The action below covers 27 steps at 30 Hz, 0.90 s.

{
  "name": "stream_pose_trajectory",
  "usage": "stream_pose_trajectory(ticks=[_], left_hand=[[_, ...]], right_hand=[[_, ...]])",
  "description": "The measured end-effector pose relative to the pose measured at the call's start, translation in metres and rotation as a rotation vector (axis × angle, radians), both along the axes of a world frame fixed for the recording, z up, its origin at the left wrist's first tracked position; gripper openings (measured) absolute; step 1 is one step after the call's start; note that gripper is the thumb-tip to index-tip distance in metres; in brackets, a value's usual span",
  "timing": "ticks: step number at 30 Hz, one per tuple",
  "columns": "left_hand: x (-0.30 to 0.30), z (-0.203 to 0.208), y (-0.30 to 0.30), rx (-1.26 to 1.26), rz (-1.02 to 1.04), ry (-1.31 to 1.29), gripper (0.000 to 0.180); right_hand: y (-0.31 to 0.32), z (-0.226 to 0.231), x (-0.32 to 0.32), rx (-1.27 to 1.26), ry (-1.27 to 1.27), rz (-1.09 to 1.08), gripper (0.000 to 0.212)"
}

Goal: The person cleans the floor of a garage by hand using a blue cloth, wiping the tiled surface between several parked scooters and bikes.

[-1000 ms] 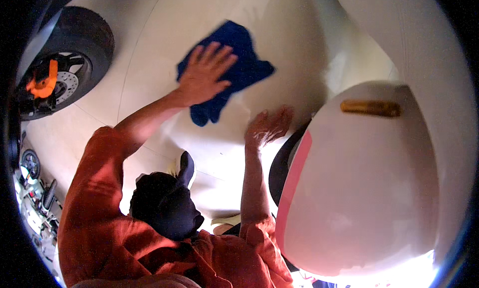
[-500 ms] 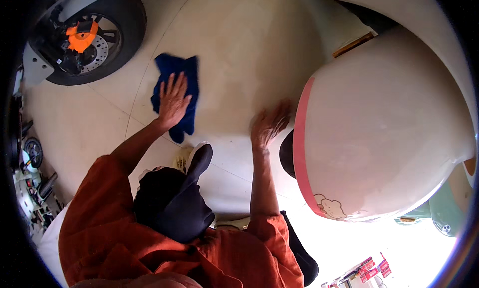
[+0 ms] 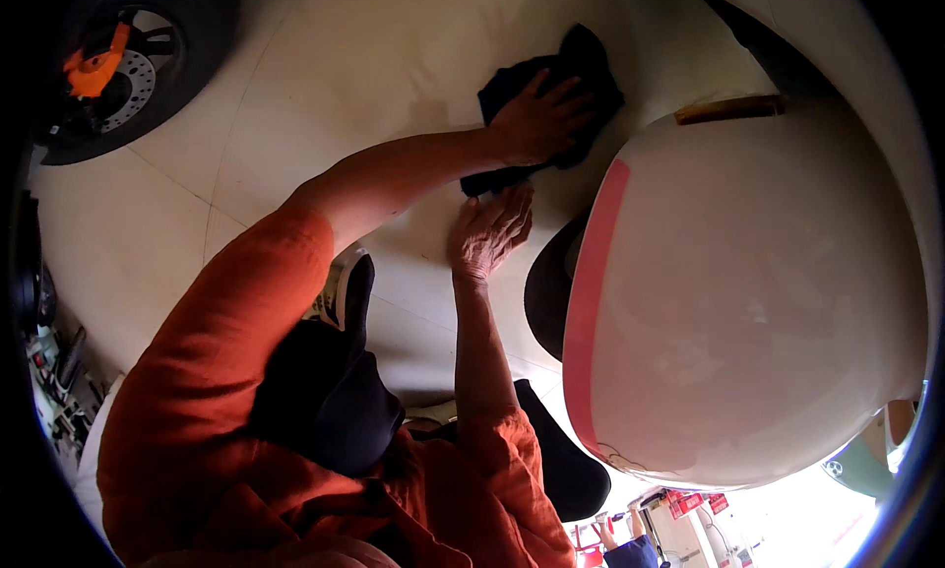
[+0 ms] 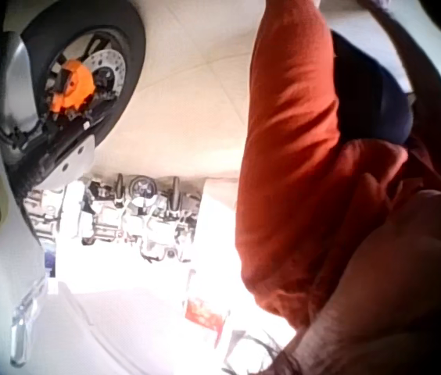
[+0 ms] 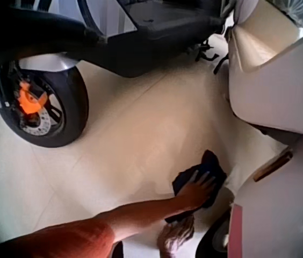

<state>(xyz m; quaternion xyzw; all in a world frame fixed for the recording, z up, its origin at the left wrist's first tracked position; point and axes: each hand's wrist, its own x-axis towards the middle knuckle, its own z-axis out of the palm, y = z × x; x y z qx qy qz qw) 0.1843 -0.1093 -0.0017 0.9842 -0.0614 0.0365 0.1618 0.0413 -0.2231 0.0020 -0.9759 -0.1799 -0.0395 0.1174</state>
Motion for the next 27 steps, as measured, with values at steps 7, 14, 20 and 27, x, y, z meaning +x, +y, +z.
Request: stream_pose_trajectory(ticks=[7,14,20,27], left_hand=[[-0.02,-0.006,0.045,0.021,-0.034,-0.061,0.058],[-0.061,-0.004,0.228,0.205,0.536,-0.054,0.063],[-0.123,-0.024,0.333,0.292,0.875,-0.037,0.061],[-0.238,-0.011,0.283,0.342,0.918,0.073,0.063]], right_hand=[[-0.003,0.001,0.003,0.006,0.015,0.009,0.057],[-0.003,0.004,0.002,0.04,0.07,-0.01,0.058],[0.0,0.002,0.001,0.037,0.046,-0.006,0.058],[-0.007,-0.004,0.002,0.013,0.052,-0.021,0.059]])
